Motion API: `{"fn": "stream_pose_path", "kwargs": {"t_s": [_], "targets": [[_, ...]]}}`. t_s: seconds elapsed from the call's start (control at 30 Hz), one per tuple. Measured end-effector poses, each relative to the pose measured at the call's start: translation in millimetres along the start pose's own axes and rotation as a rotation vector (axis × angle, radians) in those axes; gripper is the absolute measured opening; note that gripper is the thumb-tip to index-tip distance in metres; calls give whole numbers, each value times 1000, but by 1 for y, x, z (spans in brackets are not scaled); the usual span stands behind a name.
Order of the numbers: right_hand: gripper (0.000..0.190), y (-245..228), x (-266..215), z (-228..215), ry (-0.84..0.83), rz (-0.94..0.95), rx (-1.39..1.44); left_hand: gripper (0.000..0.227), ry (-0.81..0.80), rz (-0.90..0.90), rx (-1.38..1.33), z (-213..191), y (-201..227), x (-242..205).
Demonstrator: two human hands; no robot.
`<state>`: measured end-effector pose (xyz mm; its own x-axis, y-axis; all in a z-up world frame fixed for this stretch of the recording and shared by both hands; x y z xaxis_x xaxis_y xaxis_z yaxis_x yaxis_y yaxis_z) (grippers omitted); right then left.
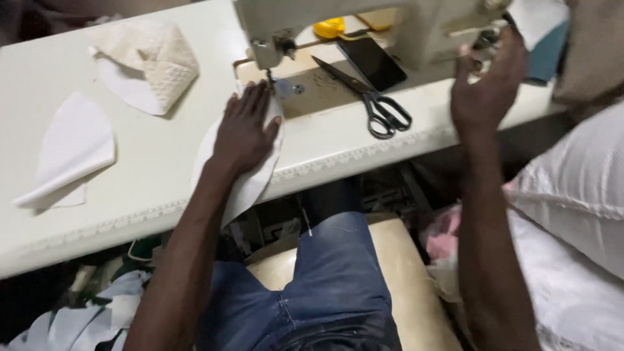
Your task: Cutting fabric pieces using a template and scissors at a sewing workstation.
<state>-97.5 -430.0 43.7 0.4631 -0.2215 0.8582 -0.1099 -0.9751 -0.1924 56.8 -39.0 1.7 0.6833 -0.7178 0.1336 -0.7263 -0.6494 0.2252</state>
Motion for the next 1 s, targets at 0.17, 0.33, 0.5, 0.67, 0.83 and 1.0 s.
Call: {"fn": "stream_pose_path", "kwargs": {"t_s": [0.17, 0.33, 0.5, 0.67, 0.83, 1.0], "targets": [[50, 6, 16, 5, -299, -92, 95, 71, 40, -31, 36, 5, -4, -2], [54, -5, -2, 1, -286, -204, 158, 71, 16, -58, 19, 1, 0, -1], [28, 20, -18, 8, -332, -111, 187, 70, -27, -23, 49, 3, 2, -2], [26, 56, -38, 15, -425, -221, 9, 69, -56, -15, 29, 3, 8, -12], [26, 55, -32, 17, -356, -218, -16, 69, -64, -7, 20, -5, 8, -8], [25, 51, -32, 19, -411, -150, 22, 69, -28, 14, 41, 4, -2, -5]]}}
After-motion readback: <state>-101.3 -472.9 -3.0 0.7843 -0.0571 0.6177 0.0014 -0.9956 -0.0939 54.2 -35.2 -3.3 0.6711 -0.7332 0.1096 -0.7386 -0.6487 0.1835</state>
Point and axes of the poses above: each hand's wrist, its own x-axis towards the middle knuckle, its own z-axis out of the palm, y = z × x, the point moved 3 cm from there along x, towards the middle knuckle, and after that the axes turned 8 degrees about -y, right-handed, at the moved point
